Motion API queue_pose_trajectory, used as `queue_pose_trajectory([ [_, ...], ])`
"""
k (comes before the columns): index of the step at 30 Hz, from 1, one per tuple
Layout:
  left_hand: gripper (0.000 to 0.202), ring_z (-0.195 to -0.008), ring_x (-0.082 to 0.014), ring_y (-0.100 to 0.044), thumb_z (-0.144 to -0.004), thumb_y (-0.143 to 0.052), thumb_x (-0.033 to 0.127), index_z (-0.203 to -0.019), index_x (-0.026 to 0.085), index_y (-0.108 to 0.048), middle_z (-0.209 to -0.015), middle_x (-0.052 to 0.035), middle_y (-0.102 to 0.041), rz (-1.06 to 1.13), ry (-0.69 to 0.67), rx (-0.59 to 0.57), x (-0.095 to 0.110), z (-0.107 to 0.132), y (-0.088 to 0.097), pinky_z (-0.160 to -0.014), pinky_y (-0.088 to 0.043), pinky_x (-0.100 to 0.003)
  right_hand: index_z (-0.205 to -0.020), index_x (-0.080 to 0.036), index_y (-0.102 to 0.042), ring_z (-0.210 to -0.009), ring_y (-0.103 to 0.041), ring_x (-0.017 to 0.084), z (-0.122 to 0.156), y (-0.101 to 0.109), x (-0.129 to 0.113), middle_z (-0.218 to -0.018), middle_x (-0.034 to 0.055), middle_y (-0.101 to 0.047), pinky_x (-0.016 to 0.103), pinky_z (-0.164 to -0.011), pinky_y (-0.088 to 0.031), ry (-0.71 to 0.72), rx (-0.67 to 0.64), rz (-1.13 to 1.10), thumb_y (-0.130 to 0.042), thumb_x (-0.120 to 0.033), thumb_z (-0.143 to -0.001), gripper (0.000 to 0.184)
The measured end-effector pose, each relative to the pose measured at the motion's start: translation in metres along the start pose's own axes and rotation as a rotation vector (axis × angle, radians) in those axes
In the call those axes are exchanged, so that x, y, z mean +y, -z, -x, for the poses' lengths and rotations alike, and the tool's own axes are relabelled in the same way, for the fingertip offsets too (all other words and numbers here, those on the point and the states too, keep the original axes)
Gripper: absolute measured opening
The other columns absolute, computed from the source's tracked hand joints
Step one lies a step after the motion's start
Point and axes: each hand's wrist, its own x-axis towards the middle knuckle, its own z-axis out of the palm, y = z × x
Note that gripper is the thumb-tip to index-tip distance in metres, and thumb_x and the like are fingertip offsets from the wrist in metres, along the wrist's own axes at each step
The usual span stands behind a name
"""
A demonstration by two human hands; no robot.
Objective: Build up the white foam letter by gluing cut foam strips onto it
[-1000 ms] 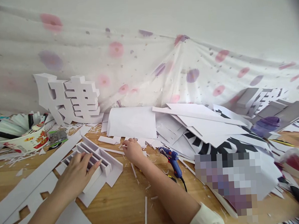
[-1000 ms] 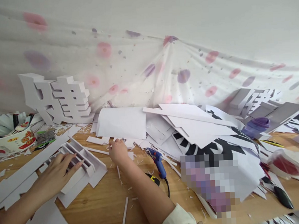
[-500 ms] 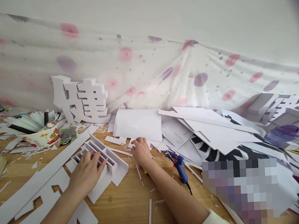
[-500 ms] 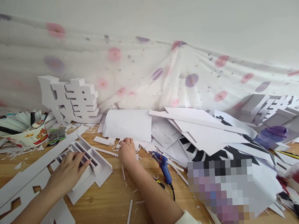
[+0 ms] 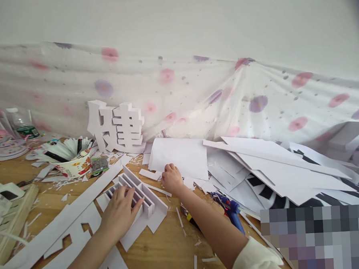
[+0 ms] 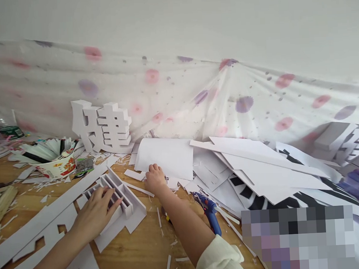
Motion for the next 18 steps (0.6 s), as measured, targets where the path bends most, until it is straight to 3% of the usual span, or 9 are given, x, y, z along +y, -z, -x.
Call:
queue_pose_trajectory([
  [4, 0.041, -0.102, -0.0262, -0.054, -0.085, -0.037, 0.047, -0.107, 0.016, -0.055, -0.104, -0.0112, -0.054, 0.148, 0.037, -0.044, -0.002, -0.001, 0.007, -0.085, -0.045, -0.039, -0.085, -0.017, -0.07, -0.1, -0.041, 0.026, 0.001, -0.002, -0.002, -0.1, 0.0132, -0.056, 0.036, -0.082, -0.035, -0.046, 0.008, 0.004, -0.048, -0.022, -0.081, 0.023],
  [7, 0.046, -0.101, -0.0242, -0.055, -0.085, -0.034, 0.049, -0.117, 0.018, -0.047, -0.112, -0.0109, -0.052, 0.309, 0.16, -0.087, -0.003, -0.004, 0.018, -0.077, -0.048, -0.036, -0.089, -0.018, -0.068, -0.098, -0.043, 0.025, -0.001, -0.001, -0.004, -0.098, 0.0112, -0.057, 0.034, -0.082, -0.036, -0.07, 0.008, -0.013, -0.049, -0.024, -0.082, 0.022],
  [12, 0.043, -0.105, -0.0225, -0.054, -0.081, -0.04, 0.054, -0.111, 0.024, -0.05, -0.114, -0.0068, -0.054, 0.547, 0.321, 0.033, -0.016, -0.011, 0.036, -0.075, -0.047, -0.031, -0.093, -0.02, -0.066, -0.098, -0.045, 0.022, -0.008, 0.0, -0.014, -0.1, 0.0083, -0.058, 0.031, -0.083, -0.035, -0.074, -0.02, -0.051, -0.049, -0.026, -0.083, 0.02],
  [14, 0.042, -0.097, -0.0213, -0.058, -0.079, -0.044, 0.055, -0.105, 0.023, -0.052, -0.104, -0.0051, -0.059, 0.646, 0.374, 0.105, -0.027, -0.013, 0.04, -0.071, -0.047, -0.029, -0.094, -0.02, -0.065, -0.1, -0.045, 0.022, -0.01, 0.001, -0.018, -0.102, 0.0086, -0.058, 0.031, -0.084, -0.034, -0.068, -0.036, -0.06, -0.048, -0.026, -0.084, 0.02],
  [16, 0.041, -0.076, -0.0177, -0.061, -0.076, -0.046, 0.057, -0.097, 0.023, -0.054, -0.082, -0.0007, -0.062, 0.756, 0.449, 0.148, -0.039, -0.014, 0.044, -0.062, -0.047, -0.026, -0.093, -0.021, -0.065, -0.099, -0.046, 0.021, -0.01, 0.002, -0.021, -0.102, 0.0083, -0.059, 0.031, -0.084, -0.034, -0.041, -0.063, -0.069, -0.049, -0.027, -0.084, 0.02],
  [18, 0.04, -0.052, -0.0134, -0.054, -0.074, -0.048, 0.059, -0.085, 0.022, -0.056, -0.057, 0.0048, -0.053, 0.8, 0.544, 0.171, -0.051, -0.012, 0.047, -0.05, -0.043, -0.023, -0.09, -0.022, -0.065, -0.097, -0.048, 0.02, -0.008, 0.003, -0.022, -0.1, 0.0066, -0.06, 0.031, -0.083, -0.033, 0.01, -0.104, -0.081, -0.053, -0.032, -0.081, 0.018],
])
